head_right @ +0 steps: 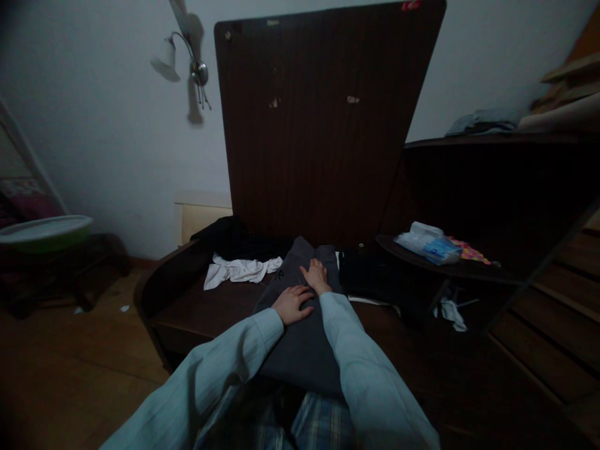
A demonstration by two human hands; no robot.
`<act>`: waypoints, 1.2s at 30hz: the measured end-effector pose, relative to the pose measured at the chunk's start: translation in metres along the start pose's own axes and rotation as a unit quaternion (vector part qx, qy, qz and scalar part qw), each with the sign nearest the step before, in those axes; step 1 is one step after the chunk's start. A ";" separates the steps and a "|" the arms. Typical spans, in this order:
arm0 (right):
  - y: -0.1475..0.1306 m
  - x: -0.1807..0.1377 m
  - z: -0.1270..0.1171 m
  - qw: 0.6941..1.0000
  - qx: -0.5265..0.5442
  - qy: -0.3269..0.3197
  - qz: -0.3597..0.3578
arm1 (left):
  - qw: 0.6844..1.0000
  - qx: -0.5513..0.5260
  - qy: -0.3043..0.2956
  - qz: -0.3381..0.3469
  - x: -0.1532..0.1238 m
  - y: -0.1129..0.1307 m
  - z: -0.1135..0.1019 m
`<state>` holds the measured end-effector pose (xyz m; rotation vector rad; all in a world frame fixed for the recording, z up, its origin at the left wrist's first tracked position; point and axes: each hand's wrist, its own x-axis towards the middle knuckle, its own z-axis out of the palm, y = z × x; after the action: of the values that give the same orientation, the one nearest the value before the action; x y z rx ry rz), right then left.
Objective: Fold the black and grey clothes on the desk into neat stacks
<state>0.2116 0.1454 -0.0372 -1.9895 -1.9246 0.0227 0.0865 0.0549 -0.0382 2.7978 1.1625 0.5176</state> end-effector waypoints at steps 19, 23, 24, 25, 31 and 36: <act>0.026 0.014 -0.009 0.962 0.131 0.119 0.208 | 1.000 -0.006 -0.002 -0.007 -0.001 0.001 -0.003; 0.035 0.023 -0.014 0.956 0.158 0.111 0.220 | 1.000 -0.002 0.000 -0.008 -0.001 -0.001 0.000; 0.036 0.024 -0.014 0.954 0.166 0.110 0.226 | 1.000 -0.001 0.000 -0.009 -0.001 -0.001 0.000; 0.037 0.025 -0.015 0.950 0.175 0.109 0.234 | 1.000 0.000 -0.002 -0.008 -0.001 0.000 0.000; 0.043 0.035 -0.018 0.928 0.238 0.111 0.264 | 1.000 0.000 -0.016 -0.009 0.000 0.002 -0.004; 0.053 0.048 -0.019 0.905 0.329 0.129 0.238 | 1.000 -0.001 -0.020 -0.010 0.000 0.001 -0.004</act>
<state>0.2708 0.1873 -0.0227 -1.8035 -1.0295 0.4504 0.0859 0.0535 -0.0348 2.7777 1.1806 0.4595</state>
